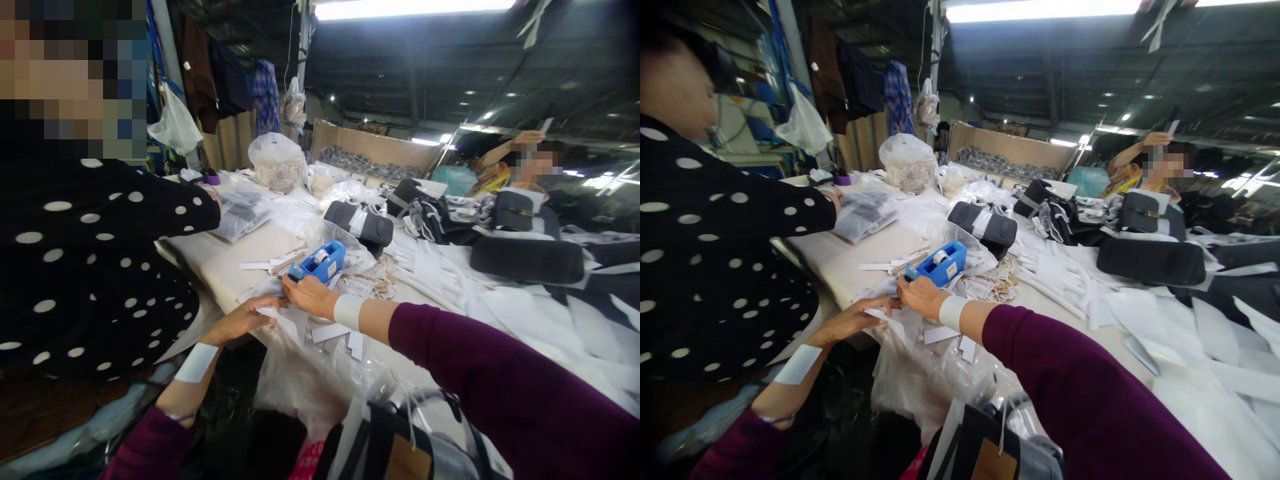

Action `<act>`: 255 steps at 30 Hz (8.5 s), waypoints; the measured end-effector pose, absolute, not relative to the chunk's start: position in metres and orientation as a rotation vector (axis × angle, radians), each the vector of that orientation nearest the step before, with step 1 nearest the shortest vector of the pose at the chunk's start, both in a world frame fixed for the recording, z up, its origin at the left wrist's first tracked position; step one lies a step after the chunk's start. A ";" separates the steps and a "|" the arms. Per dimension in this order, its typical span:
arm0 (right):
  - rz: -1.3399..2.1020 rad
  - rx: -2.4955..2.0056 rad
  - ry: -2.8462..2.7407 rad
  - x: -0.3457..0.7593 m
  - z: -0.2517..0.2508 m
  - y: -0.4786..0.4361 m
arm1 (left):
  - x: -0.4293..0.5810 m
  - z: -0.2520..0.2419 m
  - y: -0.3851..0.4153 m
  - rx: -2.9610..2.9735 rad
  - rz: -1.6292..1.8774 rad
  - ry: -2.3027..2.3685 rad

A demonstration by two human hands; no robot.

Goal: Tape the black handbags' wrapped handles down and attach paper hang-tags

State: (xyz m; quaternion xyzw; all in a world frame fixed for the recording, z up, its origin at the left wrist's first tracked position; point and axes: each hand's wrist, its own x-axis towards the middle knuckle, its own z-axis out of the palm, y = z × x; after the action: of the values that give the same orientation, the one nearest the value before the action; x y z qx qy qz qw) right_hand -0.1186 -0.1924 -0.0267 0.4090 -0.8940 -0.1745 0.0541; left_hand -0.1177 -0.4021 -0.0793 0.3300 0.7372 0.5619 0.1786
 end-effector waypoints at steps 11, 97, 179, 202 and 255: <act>1.153 0.783 -2.783 -0.041 0.068 -0.162 | -0.056 -0.017 -0.383 0.581 2.151 1.972; 1.378 -0.730 -2.188 0.255 -0.015 -0.060 | 0.155 -0.027 -0.200 -0.165 2.159 1.141; 1.898 0.417 -2.911 0.129 0.017 -0.034 | 0.149 -0.022 -0.275 0.094 2.113 1.552; 2.187 0.378 -2.810 0.122 0.013 -0.030 | 0.135 -0.024 -0.263 0.195 2.119 1.752; 1.306 1.021 -2.632 0.154 0.008 -0.027 | 0.141 -0.005 -0.218 0.566 1.600 2.109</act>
State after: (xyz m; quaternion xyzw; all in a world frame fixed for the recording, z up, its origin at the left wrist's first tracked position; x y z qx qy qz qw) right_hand 0.1538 -0.0270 0.0083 0.3281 -0.8461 0.4199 0.0157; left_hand 0.1410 -0.2182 -0.0050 0.2041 0.7607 0.5772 0.2157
